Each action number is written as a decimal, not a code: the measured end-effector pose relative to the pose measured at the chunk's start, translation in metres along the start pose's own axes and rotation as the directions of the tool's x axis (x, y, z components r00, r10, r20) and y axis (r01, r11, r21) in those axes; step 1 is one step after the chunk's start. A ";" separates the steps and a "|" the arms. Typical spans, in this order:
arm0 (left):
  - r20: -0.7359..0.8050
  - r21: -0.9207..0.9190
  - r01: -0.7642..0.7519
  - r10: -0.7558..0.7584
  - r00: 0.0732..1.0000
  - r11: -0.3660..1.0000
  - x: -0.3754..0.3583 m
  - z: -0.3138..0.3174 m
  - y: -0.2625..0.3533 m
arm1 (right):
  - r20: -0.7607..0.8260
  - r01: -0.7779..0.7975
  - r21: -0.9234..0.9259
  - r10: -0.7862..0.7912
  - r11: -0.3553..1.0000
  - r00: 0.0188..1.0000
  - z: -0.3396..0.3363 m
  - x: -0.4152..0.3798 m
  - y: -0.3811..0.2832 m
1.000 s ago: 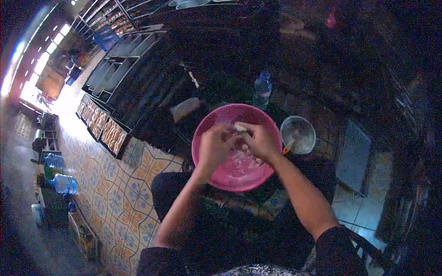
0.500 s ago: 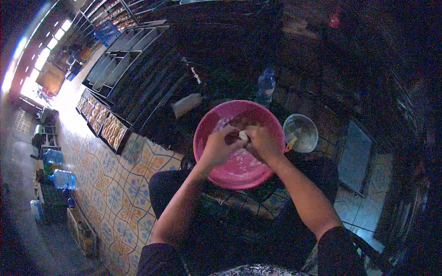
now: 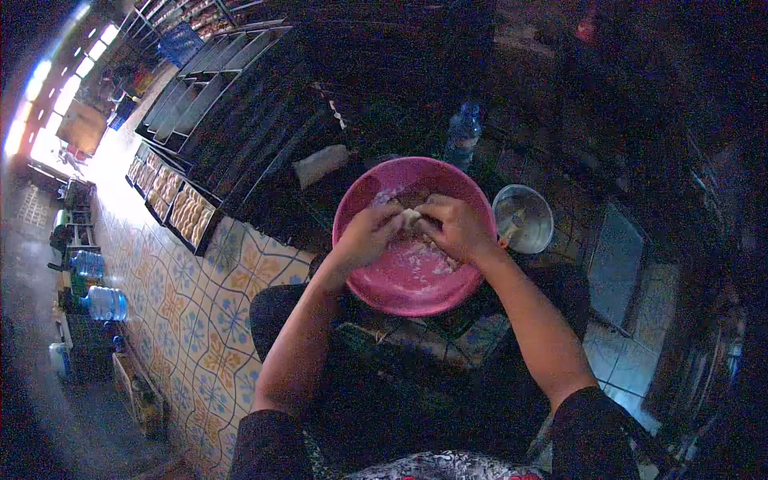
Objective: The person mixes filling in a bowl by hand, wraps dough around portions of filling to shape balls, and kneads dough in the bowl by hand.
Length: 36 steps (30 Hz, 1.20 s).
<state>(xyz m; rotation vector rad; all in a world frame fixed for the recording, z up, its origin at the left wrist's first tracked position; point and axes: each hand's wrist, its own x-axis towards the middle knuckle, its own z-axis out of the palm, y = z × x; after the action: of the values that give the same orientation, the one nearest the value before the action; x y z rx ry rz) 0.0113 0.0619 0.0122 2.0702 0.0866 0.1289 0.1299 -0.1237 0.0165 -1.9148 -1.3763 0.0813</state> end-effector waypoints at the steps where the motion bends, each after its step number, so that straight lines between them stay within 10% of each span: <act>1: -0.016 -0.090 0.064 -0.065 0.998 0.994 0.002 0.001 -0.003 | -0.032 -0.031 0.013 0.031 0.999 0.999 0.003 0.001 0.002; 8: -0.442 0.033 0.051 -0.031 0.896 0.998 -0.002 0.009 0.029 | -0.079 -0.317 0.228 0.342 0.921 0.937 0.019 0.002 0.001; 15: -0.349 0.294 -0.067 0.172 0.921 0.953 0.000 0.019 0.013 | 0.015 -0.387 0.412 0.419 0.825 0.908 0.040 -0.011 0.012; 18: -0.280 0.177 0.053 -0.001 0.960 0.983 0.002 0.008 0.028 | 0.039 -0.413 0.442 0.444 0.796 0.895 0.023 -0.002 0.003; 20: -0.360 -0.015 0.150 -0.145 0.921 0.989 -0.003 0.003 0.058 | 0.218 -0.715 0.492 0.724 0.497 0.654 0.007 0.003 -0.015; 22: -0.329 -0.089 0.183 -0.202 0.922 0.979 -0.001 -0.002 0.056 | 0.080 -0.623 0.501 0.685 0.601 0.724 0.019 0.000 0.005; 24: -0.306 -0.017 0.301 -0.292 0.906 0.954 0.000 -0.007 0.058 | -0.193 -0.178 0.429 0.282 0.886 0.940 0.016 0.004 0.007; 27: -0.293 -0.056 0.226 -0.233 0.927 0.972 0.002 0.009 0.015 | -0.177 -0.039 0.227 0.081 0.973 0.981 0.001 0.009 -0.021; 29: -0.271 -0.086 0.223 -0.239 0.933 0.971 -0.003 0.016 0.005 | -0.136 -0.103 0.216 0.134 0.971 0.982 0.003 0.005 -0.019; 31: -0.159 -0.595 0.230 -0.393 0.906 0.770 -0.004 0.020 0.008 | -0.104 -0.162 0.196 0.185 0.967 0.977 0.006 0.003 -0.018; 36: -0.094 -0.687 0.290 -0.477 0.874 0.666 -0.006 0.014 0.021 | -0.190 -0.415 0.340 0.494 0.844 0.848 0.039 0.004 -0.007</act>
<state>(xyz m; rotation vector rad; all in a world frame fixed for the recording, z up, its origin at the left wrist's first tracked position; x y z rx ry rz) 0.0070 0.0390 0.0241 1.2680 0.5744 0.1480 0.1083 -0.0988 -0.0054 -1.8834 -0.6581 0.2311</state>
